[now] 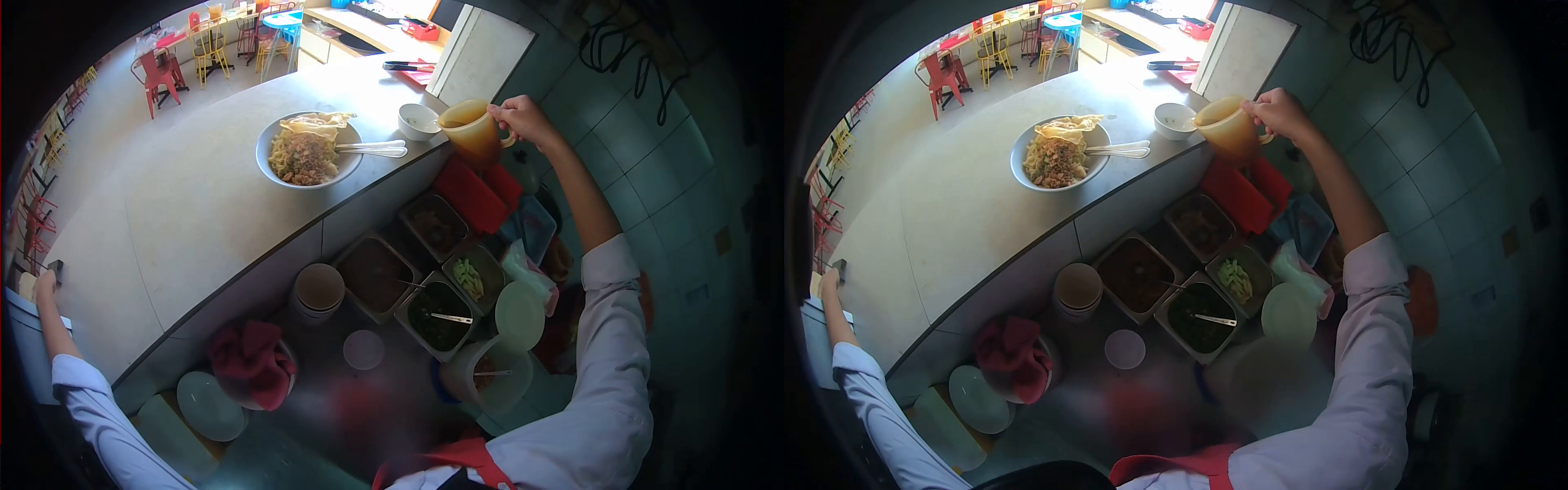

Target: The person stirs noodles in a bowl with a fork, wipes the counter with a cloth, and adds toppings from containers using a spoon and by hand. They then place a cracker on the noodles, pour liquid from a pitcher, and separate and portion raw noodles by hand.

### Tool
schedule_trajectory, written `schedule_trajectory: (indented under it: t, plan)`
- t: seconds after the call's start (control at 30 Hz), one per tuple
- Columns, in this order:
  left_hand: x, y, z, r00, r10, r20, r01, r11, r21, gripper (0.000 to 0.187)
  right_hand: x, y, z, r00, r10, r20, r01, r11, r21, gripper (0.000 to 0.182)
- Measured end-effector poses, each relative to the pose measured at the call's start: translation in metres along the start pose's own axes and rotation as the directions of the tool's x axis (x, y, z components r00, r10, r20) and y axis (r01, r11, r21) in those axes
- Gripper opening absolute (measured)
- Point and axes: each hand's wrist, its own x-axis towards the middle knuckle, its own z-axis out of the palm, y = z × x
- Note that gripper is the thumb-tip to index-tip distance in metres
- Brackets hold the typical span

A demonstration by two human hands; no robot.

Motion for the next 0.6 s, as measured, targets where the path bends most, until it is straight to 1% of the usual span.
schedule_trajectory:
  t: [0.3,0.37,0.43,0.5,0.53,0.57,0.6]
  plan:
    - [0.0,-0.012,-0.003,1.0,-0.001,0.025,0.002,0.999,-0.032,0.041,0.001,0.006,0.0,1.0,-0.016,0.006,0.016,1.0,0.019,0.035]
    - [0.008,-0.013,0.008,0.982,0.139,0.126,-0.158,0.974,0.161,0.042,0.004,0.011,0.0,1.0,-0.02,0.005,0.02,1.0,0.02,0.036]
    - [0.006,-0.014,0.008,0.98,0.159,0.12,-0.179,0.968,0.178,0.041,0.004,0.012,0.001,1.0,-0.028,0.009,0.027,0.999,0.023,0.036]
    - [0.005,-0.015,0.01,0.997,0.073,0.037,-0.071,0.997,-0.04,0.039,0.003,0.012,0.002,0.999,-0.045,-0.001,0.045,0.999,0.028,0.037]
    - [0.001,-0.014,0.006,0.988,0.152,0.017,-0.152,0.988,0.022,0.036,0.003,0.011,0.003,0.999,-0.045,0.001,0.045,0.998,0.037,0.037]
    - [-0.011,-0.014,-0.004,0.989,0.147,0.012,-0.147,0.989,0.028,0.036,0.003,0.01,0.003,0.999,-0.045,-0.001,0.045,0.999,0.018,0.038]
    - [-0.039,-0.009,-0.023,0.992,0.126,-0.019,-0.127,0.991,-0.049,0.035,0.003,0.009,0.002,0.999,-0.046,-0.007,0.046,0.999,-0.001,0.038]
